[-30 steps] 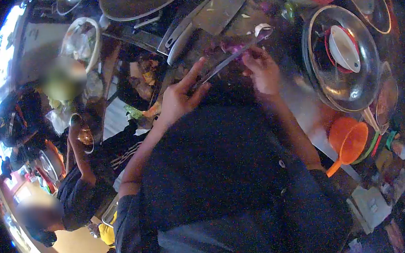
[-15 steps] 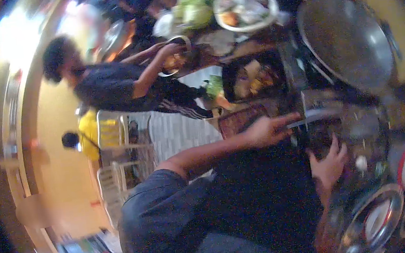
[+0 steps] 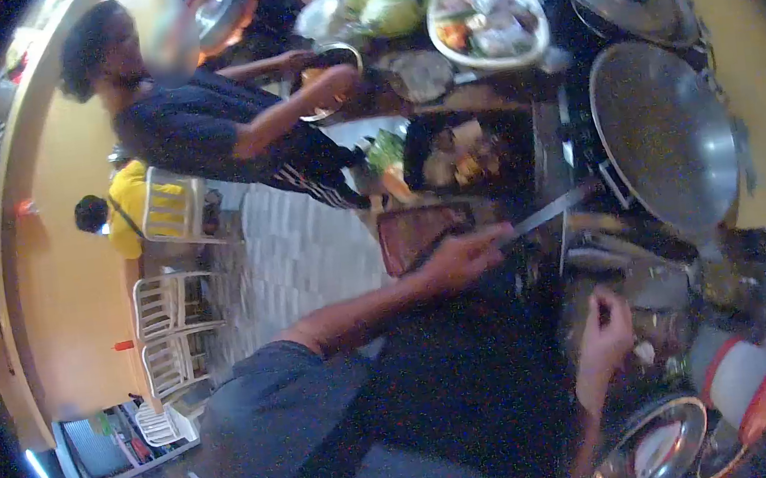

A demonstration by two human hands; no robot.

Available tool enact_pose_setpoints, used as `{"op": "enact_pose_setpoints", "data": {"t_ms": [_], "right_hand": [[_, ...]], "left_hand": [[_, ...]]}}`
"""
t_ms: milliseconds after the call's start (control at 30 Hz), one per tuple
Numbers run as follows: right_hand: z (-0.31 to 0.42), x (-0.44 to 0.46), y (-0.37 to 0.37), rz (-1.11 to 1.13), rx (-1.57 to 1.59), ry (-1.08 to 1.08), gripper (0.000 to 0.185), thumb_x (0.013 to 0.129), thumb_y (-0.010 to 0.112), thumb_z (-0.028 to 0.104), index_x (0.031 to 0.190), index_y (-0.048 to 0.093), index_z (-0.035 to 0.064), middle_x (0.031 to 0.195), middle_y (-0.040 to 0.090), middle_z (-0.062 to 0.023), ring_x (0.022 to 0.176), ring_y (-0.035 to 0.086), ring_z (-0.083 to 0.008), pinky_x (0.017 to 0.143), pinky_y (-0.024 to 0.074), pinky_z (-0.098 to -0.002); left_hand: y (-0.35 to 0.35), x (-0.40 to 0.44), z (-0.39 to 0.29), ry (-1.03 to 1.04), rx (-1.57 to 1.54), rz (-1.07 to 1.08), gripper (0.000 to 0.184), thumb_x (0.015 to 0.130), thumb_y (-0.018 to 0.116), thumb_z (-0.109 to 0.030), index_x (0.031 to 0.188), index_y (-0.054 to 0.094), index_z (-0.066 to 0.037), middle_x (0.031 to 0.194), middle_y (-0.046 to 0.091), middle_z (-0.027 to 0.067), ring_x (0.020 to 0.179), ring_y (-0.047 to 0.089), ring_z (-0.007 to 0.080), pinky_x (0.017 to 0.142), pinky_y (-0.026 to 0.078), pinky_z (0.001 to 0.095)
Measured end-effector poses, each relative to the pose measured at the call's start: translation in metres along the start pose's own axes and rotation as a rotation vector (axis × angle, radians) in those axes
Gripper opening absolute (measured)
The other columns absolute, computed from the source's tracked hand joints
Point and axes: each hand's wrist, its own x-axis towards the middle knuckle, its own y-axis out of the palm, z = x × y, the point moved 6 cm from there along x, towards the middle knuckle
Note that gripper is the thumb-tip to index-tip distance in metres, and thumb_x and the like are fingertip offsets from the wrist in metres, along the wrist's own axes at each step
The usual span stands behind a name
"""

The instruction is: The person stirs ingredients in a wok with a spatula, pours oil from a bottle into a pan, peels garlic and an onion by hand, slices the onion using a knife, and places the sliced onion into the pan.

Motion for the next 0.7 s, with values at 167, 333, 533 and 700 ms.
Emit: {"op": "enact_pose_setpoints", "data": {"t_ms": [167, 333, 533, 700], "right_hand": [[0.111, 0.093, 0.034, -0.049, 0.395, -0.223, 0.043, 0.084, 0.066, 0.005, 0.124, 0.052, 0.0035, 0.1, 0.068, -0.0111, 0.088, 0.064, -0.0152, 0.079, 0.0508, -0.0293], [0.158, 0.173, 0.125, 0.045, -0.092, -0.347, 0.06, 0.075, 0.074, 0.024, 0.126, 0.045, 0.011, 0.092, 0.067, -0.0146, 0.09, 0.064, -0.0337, 0.077, 0.0501, -0.0442], [0.154, 0.217, 0.172, 0.242, -0.193, -0.354, 0.038, 0.077, 0.069, 0.018, 0.113, 0.058, 0.0131, 0.106, 0.063, -0.0106, 0.094, 0.061, -0.0323, 0.079, 0.0485, -0.0424], [0.179, 0.166, 0.116, 0.049, 0.038, -0.555, 0.026, 0.079, 0.064, 0.013, 0.104, 0.062, 0.0107, 0.099, 0.064, -0.0117, 0.092, 0.061, -0.0334, 0.079, 0.0495, -0.0429]], "left_hand": [[-0.059, -0.005, 0.004, 0.017, -0.044, -0.47, 0.038, 0.092, 0.053, -0.012, 0.13, 0.052, -0.008, 0.103, 0.065, 0.0028, 0.079, 0.061, 0.0098, 0.073, 0.05, 0.026], [-0.091, -0.019, 0.013, -0.163, -0.442, -0.553, 0.036, 0.096, 0.049, -0.011, 0.131, 0.05, -0.006, 0.087, 0.058, -0.0027, 0.065, 0.051, 0.0023, 0.057, 0.047, 0.0186], [-0.097, -0.028, 0.015, -0.079, -0.622, -0.68, 0.038, 0.092, 0.056, -0.01, 0.129, 0.051, -0.001, 0.104, 0.063, 0.0009, 0.086, 0.056, 0.0063, 0.075, 0.046, 0.0205], [-0.086, -0.024, 0.033, -0.153, -0.414, -0.629, 0.04, 0.093, 0.056, -0.011, 0.131, 0.05, 0.0, 0.115, 0.061, 0.0042, 0.101, 0.055, 0.0096, 0.088, 0.042, 0.0232]]}}
